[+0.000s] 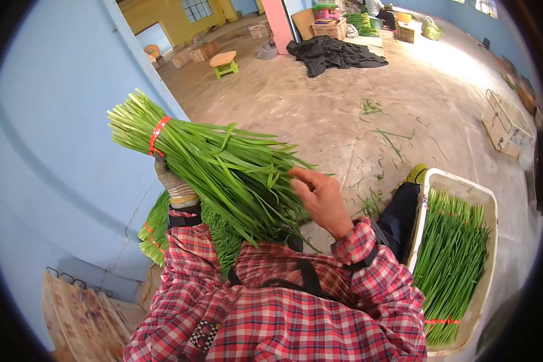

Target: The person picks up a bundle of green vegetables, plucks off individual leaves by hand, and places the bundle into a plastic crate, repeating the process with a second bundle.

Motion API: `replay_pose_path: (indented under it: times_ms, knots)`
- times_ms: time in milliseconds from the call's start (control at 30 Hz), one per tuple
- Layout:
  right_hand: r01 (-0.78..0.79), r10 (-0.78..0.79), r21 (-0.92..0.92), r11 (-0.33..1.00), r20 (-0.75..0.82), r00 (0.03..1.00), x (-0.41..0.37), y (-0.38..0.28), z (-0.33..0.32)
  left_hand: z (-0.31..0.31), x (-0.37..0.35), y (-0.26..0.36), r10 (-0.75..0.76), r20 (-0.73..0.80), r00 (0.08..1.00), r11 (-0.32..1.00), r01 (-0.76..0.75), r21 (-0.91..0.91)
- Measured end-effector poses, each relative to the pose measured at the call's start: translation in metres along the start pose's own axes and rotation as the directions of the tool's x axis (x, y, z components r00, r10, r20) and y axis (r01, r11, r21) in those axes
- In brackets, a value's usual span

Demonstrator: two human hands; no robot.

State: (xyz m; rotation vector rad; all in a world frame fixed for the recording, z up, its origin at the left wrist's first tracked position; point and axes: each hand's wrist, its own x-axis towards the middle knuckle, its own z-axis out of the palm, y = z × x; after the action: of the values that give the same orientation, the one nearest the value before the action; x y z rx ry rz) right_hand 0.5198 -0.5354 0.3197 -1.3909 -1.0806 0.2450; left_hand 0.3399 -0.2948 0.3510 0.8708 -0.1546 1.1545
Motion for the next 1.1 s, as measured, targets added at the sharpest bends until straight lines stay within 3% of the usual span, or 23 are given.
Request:
replay_pose_path:
  times_ms: [67, 133, 167, 233, 367, 433, 467, 533, 667, 800, 867, 933, 967, 1033, 1100]
  knots:
    - [0.069, -0.069, -0.003, 0.998, -0.082, 0.994, 0.006, 0.009, 0.016, 0.001, -0.002, 0.0, -0.028, 0.016, 0.999, 0.998, 0.028, -0.062]
    - [-0.136, 0.136, 0.008, 0.991, 0.032, 0.99, 0.016, 0.006, 0.019, 0.003, -0.005, -0.002, -0.034, 0.001, 0.999, 0.998, 0.034, -0.055]
    - [-0.137, 0.136, 0.014, 0.991, 0.035, 0.99, 0.018, 0.008, 0.021, 0.004, -0.006, -0.003, -0.043, 0.0, 0.999, 0.997, 0.043, -0.064]
    - [-0.291, 0.288, 0.143, 0.946, 0.042, 0.957, 0.023, 0.024, 0.031, 0.004, -0.007, -0.005, -0.03, -0.003, 1.0, 0.999, 0.03, -0.023]
    - [-0.305, 0.301, 0.29, 0.907, 0.058, 0.952, 0.021, 0.049, 0.031, 0.005, -0.008, -0.006, -0.025, -0.002, 1.0, 0.999, 0.025, -0.033]
    - [-0.234, 0.239, -0.097, 0.967, 0.052, 0.97, 0.015, 0.031, 0.018, 0.001, -0.008, -0.005, -0.022, -0.007, 1.0, 1.0, 0.022, -0.022]
    - [-0.237, 0.242, -0.097, 0.967, 0.052, 0.969, 0.013, 0.031, 0.019, -0.002, -0.008, -0.005, -0.02, -0.007, 1.0, 1.0, 0.02, -0.013]
    - [0.147, -0.15, -0.16, 0.976, -0.009, 0.989, 0.007, 0.031, 0.019, -0.012, -0.007, -0.005, -0.025, -0.021, 0.999, 1.0, 0.025, -0.005]
    - [0.195, -0.203, -0.088, 0.977, -0.093, 0.975, 0.002, 0.009, 0.017, -0.008, -0.009, -0.007, -0.043, -0.042, 0.998, 0.997, 0.04, -0.062]
    - [0.27, -0.272, -0.04, 0.962, -0.081, 0.959, -0.007, -0.001, 0.023, -0.059, -0.001, -0.007, -0.041, -0.102, 0.994, 0.996, 0.032, -0.087]
    - [0.323, -0.313, 0.031, 0.946, -0.176, 0.933, -0.008, -0.006, 0.02, -0.062, 0.0, -0.011, -0.043, -0.11, 0.993, 0.991, 0.029, -0.127]
    - [0.306, -0.294, 0.028, 0.952, -0.211, 0.932, -0.01, -0.014, 0.006, -0.06, 0.002, -0.011, -0.032, -0.025, 0.999, 0.959, 0.024, -0.283]
    - [0.293, -0.279, 0.025, 0.956, -0.243, 0.929, -0.009, -0.014, -0.003, -0.078, 0.006, -0.009, -0.01, -0.066, 0.998, 0.972, -0.006, -0.236]
    - [0.283, -0.324, -0.169, 0.944, -0.314, 0.893, 0.0, -0.004, -0.027, -0.087, 0.009, -0.001, 0.019, -0.101, 0.995, 0.974, -0.041, -0.223]
    - [0.247, -0.383, -0.506, 0.826, -0.185, 0.905, 0.016, 0.021, -0.061, -0.088, 0.006, 0.005, 0.027, -0.125, 0.992, 0.975, -0.054, -0.217]
